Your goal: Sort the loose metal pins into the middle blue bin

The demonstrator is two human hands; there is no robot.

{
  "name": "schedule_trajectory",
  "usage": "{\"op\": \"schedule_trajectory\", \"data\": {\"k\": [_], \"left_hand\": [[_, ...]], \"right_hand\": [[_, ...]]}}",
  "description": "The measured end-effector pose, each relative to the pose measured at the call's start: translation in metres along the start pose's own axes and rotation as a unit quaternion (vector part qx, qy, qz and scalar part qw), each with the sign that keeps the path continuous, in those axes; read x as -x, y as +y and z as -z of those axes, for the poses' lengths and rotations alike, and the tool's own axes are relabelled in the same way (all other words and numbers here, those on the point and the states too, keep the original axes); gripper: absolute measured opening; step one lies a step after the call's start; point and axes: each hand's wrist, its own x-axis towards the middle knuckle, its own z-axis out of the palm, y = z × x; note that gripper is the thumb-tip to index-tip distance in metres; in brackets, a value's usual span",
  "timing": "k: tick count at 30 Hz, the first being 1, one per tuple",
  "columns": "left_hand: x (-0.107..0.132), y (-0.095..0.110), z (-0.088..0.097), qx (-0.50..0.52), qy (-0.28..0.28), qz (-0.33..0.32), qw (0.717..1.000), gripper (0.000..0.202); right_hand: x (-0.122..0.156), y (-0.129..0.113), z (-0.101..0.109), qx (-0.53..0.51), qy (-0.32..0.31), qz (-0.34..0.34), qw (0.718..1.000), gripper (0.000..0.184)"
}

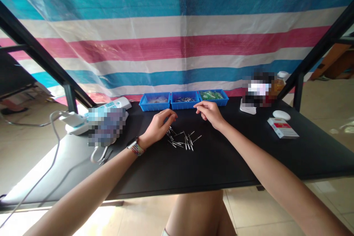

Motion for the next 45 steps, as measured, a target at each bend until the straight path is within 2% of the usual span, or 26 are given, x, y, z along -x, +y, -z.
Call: {"op": "schedule_trajectory", "data": {"k": [2, 4, 6, 8, 11, 14, 17, 19, 21, 26, 31, 38, 43, 45], "left_hand": [[0.000, -0.002, 0.000, -0.003, 0.000, 0.001, 1.000, 0.030], [0.000, -0.004, 0.000, -0.009, -0.001, 0.000, 1.000, 0.030], [0.000, -0.004, 0.000, -0.014, -0.003, 0.000, 1.000, 0.030], [0.000, -0.002, 0.000, -0.017, -0.006, 0.000, 1.000, 0.031], [0.000, 0.000, 0.000, -0.021, -0.012, -0.001, 1.000, 0.031], [0.000, 0.001, 0.000, -0.023, -0.013, -0.003, 1.000, 0.032], [-0.001, 0.001, 0.000, -0.024, -0.013, -0.008, 1.000, 0.030], [-0.001, 0.002, 0.000, -0.027, -0.013, -0.015, 0.999, 0.028], [-0.001, 0.003, 0.000, -0.028, -0.015, -0.025, 0.999, 0.025], [-0.001, 0.006, -0.001, -0.030, -0.028, -0.052, 0.998, 0.022], [0.000, 0.004, -0.001, -0.042, -0.019, -0.067, 0.997, 0.021], [0.001, 0.001, 0.001, -0.043, -0.021, -0.054, 0.997, 0.033], [0.001, 0.003, -0.001, -0.046, -0.026, -0.047, 0.998, 0.039], [0.001, 0.003, -0.001, -0.045, -0.022, -0.045, 0.998, 0.035]], "right_hand": [[0.006, -0.004, 0.004, 0.082, -0.118, 0.014, 0.990, 0.019], [0.011, -0.010, 0.005, 0.175, -0.229, 0.042, 0.957, 0.014], [0.015, -0.014, 0.003, 0.246, -0.291, 0.073, 0.922, 0.014], [0.017, -0.017, 0.001, 0.284, -0.312, 0.087, 0.903, 0.013], [0.017, -0.017, 0.003, 0.289, -0.312, 0.086, 0.901, 0.009], [0.012, -0.016, 0.010, 0.249, -0.299, 0.055, 0.919, 0.006], [0.007, -0.012, 0.010, 0.171, -0.230, 0.028, 0.958, 0.011], [0.007, -0.009, 0.003, 0.101, -0.172, 0.015, 0.980, 0.021], [0.010, -0.007, -0.009, 0.035, -0.139, 0.004, 0.990, 0.031], [0.022, -0.006, -0.032, -0.018, -0.129, 0.000, 0.991, 0.042], [0.027, -0.009, -0.037, -0.025, -0.128, -0.001, 0.992, 0.048], [0.032, -0.013, -0.040, -0.098, -0.095, 0.031, 0.990, 0.034], [0.034, -0.015, -0.040, -0.097, -0.092, 0.039, 0.990, 0.026], [0.034, -0.016, -0.040, -0.096, -0.096, 0.034, 0.990, 0.027]]}}
